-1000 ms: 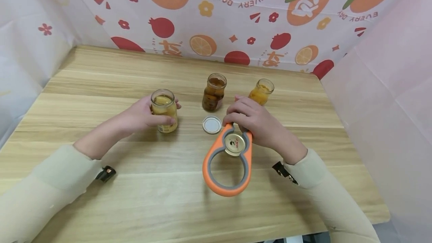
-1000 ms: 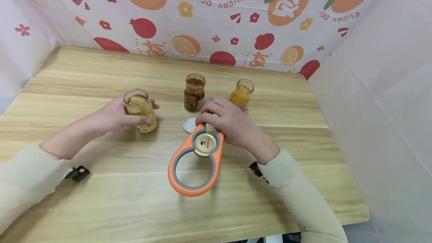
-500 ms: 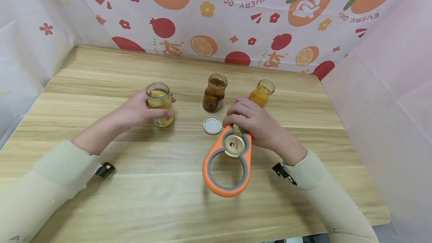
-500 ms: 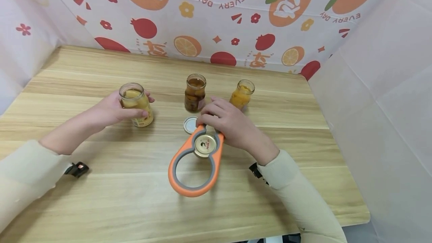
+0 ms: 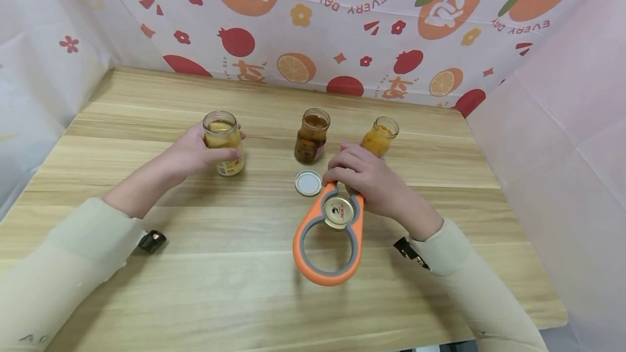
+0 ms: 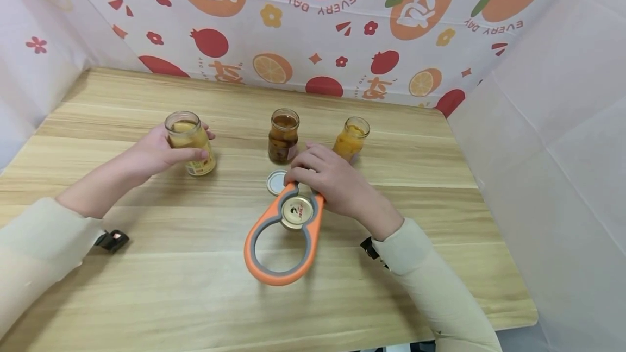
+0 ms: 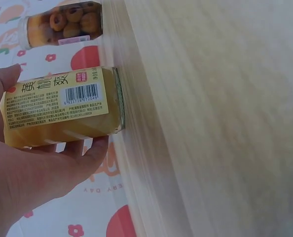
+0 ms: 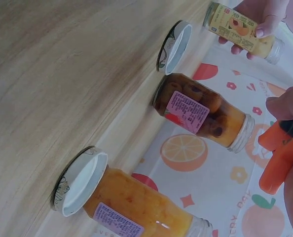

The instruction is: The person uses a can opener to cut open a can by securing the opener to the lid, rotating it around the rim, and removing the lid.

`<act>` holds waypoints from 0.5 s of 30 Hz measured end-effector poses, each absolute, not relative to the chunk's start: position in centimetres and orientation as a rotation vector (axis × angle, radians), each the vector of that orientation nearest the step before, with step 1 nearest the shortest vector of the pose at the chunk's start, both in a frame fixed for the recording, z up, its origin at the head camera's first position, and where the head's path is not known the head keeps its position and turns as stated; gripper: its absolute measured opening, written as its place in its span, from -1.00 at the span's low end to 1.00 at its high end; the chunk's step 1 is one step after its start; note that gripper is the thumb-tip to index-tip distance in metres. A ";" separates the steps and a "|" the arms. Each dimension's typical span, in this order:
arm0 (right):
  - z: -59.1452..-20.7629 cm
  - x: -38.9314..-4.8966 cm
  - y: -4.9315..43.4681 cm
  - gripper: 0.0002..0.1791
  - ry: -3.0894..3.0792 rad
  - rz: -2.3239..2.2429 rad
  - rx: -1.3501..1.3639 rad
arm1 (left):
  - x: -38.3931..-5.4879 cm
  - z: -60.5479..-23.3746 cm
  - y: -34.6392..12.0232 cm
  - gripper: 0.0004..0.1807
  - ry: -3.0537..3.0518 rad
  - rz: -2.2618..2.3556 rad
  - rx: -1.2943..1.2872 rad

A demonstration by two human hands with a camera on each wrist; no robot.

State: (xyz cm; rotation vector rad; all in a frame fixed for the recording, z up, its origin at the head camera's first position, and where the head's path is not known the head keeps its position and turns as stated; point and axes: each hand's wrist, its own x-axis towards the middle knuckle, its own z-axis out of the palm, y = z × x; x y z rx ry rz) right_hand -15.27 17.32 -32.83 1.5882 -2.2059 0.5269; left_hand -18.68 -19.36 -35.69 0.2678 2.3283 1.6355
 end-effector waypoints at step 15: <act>-33.2 -15.0 17.6 -0.85 -2.223 0.516 1.583 | -19.7 -35.7 -20.5 -0.40 2.336 1.662 0.192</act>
